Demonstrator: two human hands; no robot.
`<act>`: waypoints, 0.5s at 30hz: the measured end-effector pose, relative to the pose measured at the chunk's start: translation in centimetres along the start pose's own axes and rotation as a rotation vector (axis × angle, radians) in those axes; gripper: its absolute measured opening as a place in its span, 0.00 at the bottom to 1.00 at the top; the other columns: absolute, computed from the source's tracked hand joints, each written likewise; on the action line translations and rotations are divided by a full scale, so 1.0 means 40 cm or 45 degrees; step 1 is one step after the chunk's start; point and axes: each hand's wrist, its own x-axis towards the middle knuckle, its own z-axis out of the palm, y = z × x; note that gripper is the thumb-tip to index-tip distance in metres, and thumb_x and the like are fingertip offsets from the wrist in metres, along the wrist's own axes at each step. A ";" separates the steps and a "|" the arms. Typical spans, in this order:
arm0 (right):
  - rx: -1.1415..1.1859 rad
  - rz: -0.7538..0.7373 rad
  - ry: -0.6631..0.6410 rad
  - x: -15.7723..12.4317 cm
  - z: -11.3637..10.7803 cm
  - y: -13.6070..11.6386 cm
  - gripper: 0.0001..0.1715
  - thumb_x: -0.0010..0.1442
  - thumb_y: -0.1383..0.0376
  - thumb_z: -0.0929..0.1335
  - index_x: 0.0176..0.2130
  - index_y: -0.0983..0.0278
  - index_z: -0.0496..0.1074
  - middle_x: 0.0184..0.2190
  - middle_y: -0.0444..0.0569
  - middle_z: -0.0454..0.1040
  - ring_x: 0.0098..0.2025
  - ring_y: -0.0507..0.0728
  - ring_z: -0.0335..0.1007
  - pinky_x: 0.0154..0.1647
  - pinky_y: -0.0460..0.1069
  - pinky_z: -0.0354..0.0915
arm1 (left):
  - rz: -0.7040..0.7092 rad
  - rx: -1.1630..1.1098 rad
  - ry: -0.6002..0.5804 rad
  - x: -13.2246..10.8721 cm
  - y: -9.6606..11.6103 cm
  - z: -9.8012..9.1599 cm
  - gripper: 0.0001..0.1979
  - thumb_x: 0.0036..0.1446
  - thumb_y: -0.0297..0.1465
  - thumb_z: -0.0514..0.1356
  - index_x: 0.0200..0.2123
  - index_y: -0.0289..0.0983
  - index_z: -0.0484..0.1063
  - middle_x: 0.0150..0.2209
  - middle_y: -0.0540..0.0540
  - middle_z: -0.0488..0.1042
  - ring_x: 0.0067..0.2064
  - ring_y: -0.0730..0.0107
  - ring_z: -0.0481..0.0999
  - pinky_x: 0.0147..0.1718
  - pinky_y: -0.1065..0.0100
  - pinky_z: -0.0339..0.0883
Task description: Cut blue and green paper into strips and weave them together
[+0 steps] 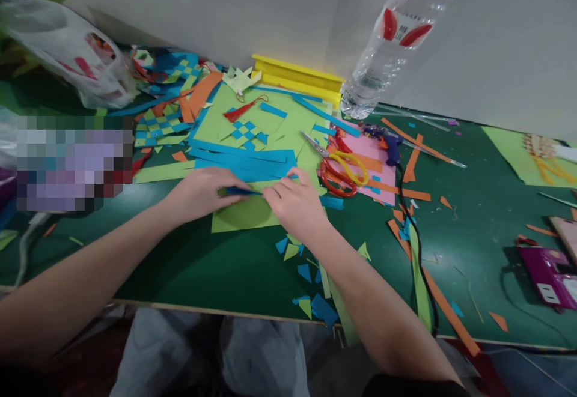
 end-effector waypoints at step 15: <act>0.212 0.049 0.019 0.011 -0.013 -0.022 0.13 0.67 0.67 0.63 0.35 0.62 0.77 0.27 0.46 0.80 0.31 0.55 0.72 0.53 0.56 0.59 | 0.197 0.161 0.055 -0.001 0.014 0.002 0.10 0.62 0.38 0.59 0.35 0.44 0.80 0.31 0.48 0.81 0.34 0.63 0.78 0.37 0.64 0.64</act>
